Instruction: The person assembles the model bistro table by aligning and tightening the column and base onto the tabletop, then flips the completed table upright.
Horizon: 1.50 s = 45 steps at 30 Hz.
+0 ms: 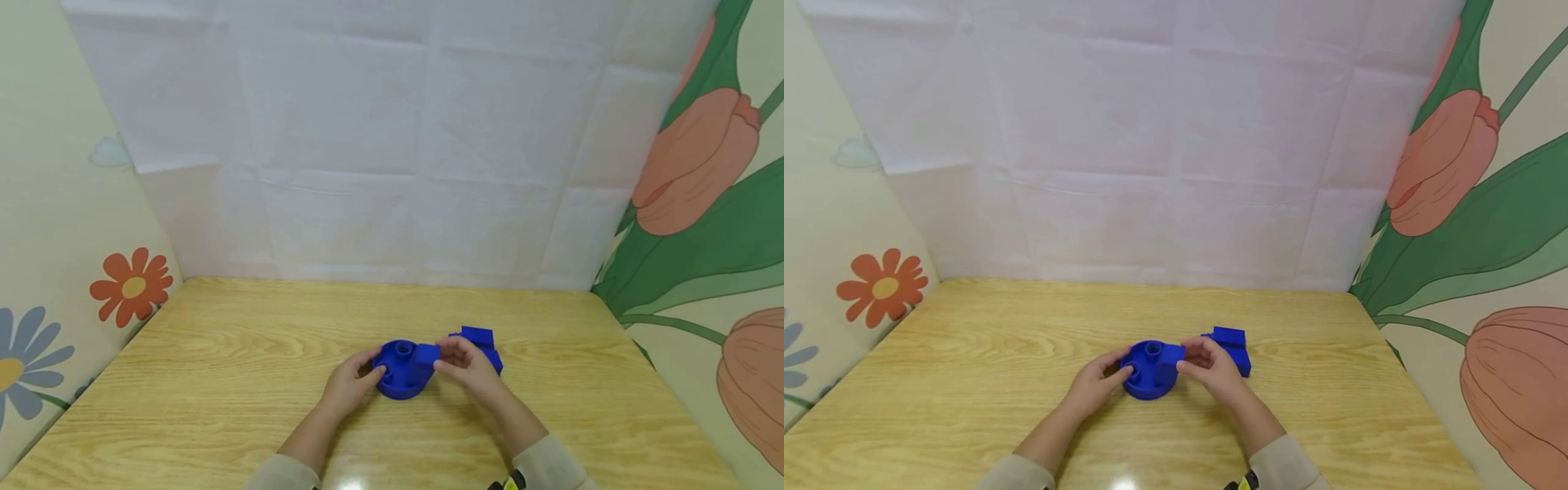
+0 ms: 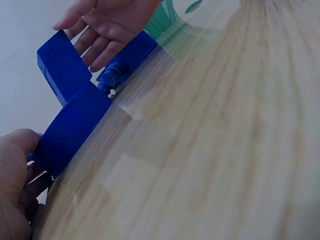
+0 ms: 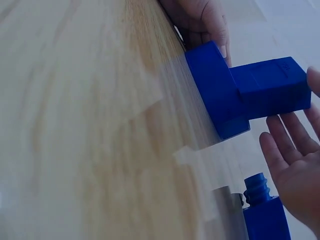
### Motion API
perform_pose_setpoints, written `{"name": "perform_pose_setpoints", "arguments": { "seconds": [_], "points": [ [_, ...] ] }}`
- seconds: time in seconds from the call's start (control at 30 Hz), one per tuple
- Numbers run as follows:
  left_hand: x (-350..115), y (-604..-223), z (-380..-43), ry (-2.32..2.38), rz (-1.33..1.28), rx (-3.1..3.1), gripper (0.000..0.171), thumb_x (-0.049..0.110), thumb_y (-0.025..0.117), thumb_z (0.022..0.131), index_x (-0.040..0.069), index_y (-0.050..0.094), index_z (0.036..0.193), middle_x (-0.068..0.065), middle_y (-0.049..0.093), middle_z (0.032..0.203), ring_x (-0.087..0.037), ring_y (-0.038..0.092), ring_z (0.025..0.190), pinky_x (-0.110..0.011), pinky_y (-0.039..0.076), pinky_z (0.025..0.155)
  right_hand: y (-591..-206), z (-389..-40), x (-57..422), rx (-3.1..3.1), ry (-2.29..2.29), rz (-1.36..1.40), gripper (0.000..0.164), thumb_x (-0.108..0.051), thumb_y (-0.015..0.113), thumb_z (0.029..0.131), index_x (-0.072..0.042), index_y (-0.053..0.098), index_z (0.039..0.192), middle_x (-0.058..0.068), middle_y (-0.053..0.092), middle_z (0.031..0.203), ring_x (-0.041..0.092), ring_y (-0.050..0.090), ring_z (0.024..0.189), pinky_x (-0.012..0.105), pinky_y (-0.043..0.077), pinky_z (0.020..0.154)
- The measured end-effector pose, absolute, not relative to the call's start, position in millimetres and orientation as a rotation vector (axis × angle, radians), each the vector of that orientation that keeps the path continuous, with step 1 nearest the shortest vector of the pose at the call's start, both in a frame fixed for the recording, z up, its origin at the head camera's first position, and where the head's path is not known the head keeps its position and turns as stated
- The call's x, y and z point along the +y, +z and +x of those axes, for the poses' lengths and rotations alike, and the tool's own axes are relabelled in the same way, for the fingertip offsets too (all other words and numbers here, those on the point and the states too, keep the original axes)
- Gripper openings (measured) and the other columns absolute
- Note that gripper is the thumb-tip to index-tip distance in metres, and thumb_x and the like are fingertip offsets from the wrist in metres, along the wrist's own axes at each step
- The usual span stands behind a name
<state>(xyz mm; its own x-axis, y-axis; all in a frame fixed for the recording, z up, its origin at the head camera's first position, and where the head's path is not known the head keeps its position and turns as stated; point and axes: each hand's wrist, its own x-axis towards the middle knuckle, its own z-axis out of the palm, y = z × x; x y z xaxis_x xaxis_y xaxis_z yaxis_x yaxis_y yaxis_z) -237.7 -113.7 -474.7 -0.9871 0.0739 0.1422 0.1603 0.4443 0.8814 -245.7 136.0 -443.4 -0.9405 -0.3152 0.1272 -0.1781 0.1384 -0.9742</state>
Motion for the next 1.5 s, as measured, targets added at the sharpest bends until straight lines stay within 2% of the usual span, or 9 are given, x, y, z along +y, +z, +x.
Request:
{"name": "perform_pose_setpoints", "arguments": {
  "seconds": [0.17,0.27,0.4,0.53,0.7,1.27,1.5],
  "points": [
    [-114,-474,-237,-1.605,-0.210,-2.597,0.043,0.019,0.067,0.092,0.004,0.061,0.131,-0.020,0.059,0.135,-0.038,0.052,0.129,-0.052,0.039,0.110,-444,-246,135,2.302,-1.856,-0.530,0.046,-0.009,0.071,0.089,0.005,0.052,0.128,0.019,0.059,0.122,0.015,0.059,0.103,0.022,0.050,0.088],
    [-114,-474,-237,-1.604,-0.211,-2.592,0.042,0.019,0.067,0.092,0.004,0.061,0.131,-0.019,0.060,0.135,-0.038,0.052,0.129,-0.052,0.039,0.110,-442,-246,134,2.336,-1.804,-0.543,0.047,-0.012,0.071,0.089,0.002,0.052,0.130,0.021,0.058,0.126,0.016,0.059,0.103,0.023,0.050,0.087],
    [-113,-473,-237,-1.597,-0.209,-2.591,0.042,0.018,0.068,0.092,0.004,0.062,0.131,-0.019,0.060,0.134,-0.038,0.053,0.128,-0.052,0.039,0.109,-437,-245,133,2.366,-1.708,-0.533,0.051,-0.019,0.070,0.092,-0.003,0.051,0.136,0.019,0.055,0.135,0.019,0.057,0.108,0.026,0.049,0.088],
    [-113,-473,-237,-1.592,-0.205,-2.595,0.042,0.018,0.068,0.092,0.004,0.062,0.131,-0.019,0.060,0.134,-0.038,0.052,0.129,-0.052,0.039,0.110,-434,-245,134,2.305,-1.627,-0.593,0.058,-0.026,0.064,0.096,-0.006,0.042,0.146,0.016,0.045,0.149,0.031,0.051,0.124,0.036,0.049,0.098],
    [-113,-474,-236,-1.589,-0.204,-2.604,0.042,0.021,0.068,0.092,0.005,0.062,0.131,-0.020,0.060,0.134,-0.038,0.053,0.128,-0.053,0.040,0.109,-434,-248,134,2.162,-1.608,-0.671,0.060,-0.027,0.054,0.101,-0.006,0.031,0.152,0.016,0.035,0.156,0.038,0.035,0.141,0.050,0.040,0.110],
    [-116,-472,-238,-1.584,-0.217,-2.610,0.043,0.019,0.068,0.091,0.002,0.062,0.130,-0.021,0.061,0.133,-0.040,0.053,0.128,-0.054,0.039,0.109,-437,-252,131,2.128,-1.631,-0.727,0.053,-0.026,0.053,0.101,-0.002,0.037,0.146,0.023,0.041,0.149,0.036,0.043,0.134,0.035,0.046,0.100],
    [-116,-473,-237,-1.621,-0.247,-2.614,0.044,0.019,0.067,0.092,0.001,0.059,0.132,-0.021,0.059,0.135,-0.039,0.052,0.128,-0.053,0.040,0.108,-439,-251,132,2.157,-1.644,-0.753,0.054,-0.026,0.055,0.100,0.003,0.038,0.142,0.025,0.045,0.145,0.025,0.048,0.125,0.026,0.046,0.093]
  ]
}}
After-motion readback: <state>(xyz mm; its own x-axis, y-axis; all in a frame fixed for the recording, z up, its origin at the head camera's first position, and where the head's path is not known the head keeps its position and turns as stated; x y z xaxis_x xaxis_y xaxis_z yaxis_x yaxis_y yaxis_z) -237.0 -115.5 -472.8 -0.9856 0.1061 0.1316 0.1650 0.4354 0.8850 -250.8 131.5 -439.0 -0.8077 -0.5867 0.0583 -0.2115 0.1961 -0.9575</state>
